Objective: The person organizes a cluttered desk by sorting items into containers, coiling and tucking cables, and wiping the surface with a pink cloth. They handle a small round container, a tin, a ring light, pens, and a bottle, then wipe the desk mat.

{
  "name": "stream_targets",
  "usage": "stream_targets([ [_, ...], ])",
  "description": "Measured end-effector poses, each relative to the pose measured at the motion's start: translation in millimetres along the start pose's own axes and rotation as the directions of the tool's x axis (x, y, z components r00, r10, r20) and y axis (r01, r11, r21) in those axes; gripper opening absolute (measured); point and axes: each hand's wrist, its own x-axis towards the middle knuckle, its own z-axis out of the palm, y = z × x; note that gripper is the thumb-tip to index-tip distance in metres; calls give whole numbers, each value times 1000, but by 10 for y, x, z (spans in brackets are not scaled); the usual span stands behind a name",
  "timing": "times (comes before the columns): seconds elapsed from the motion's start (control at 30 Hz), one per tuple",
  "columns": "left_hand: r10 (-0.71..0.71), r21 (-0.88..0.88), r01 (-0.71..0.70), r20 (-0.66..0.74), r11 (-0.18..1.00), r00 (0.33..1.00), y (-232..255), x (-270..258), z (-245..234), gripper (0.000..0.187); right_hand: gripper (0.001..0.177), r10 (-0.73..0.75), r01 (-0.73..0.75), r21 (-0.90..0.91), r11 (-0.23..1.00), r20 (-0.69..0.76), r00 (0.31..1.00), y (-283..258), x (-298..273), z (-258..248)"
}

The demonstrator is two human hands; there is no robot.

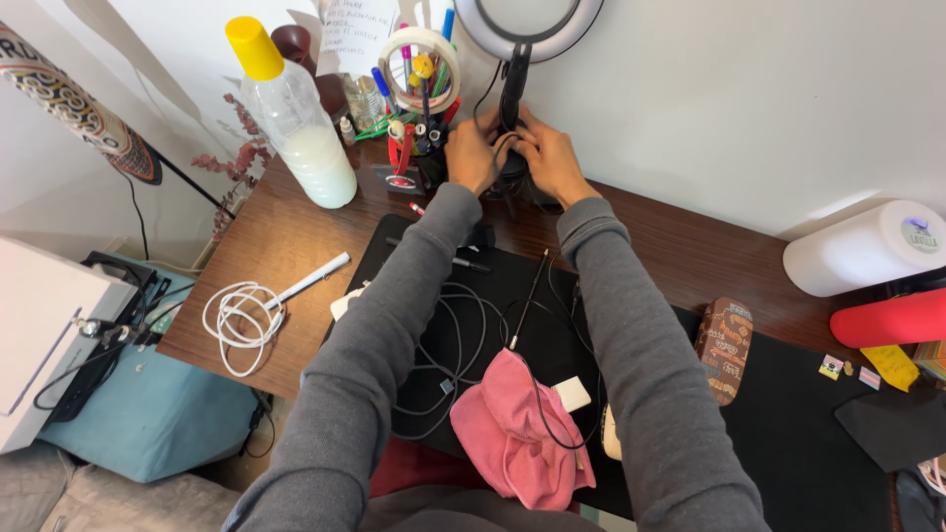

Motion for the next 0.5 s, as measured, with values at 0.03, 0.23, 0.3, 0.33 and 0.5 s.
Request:
stream_targets([
  [0.03,5,-13,-4,31,1000,1000,5,-15,-3,37,44,8,-8,-42,999,3,1000,4,17,14],
  [0.23,124,-278,-78,151,957,981,-23,-29,6,35,37,19,-21,-73,997,-33,999,224,76,142],
  [0.3,155,-355,-84,175,931,972,-67,-52,-18,46,36,14,-17,-72,997,-40,999,130,84,156],
  [0.33,157,-292,-104,163,951,974,-37,-73,-54,52,40,58,-59,-98,993,-14,998,45,82,140],
  [0.5,158,-292,-122,104,949,982,-143,-87,44,63,68,197,-187,-125,974,73,978,-219,81,22],
])
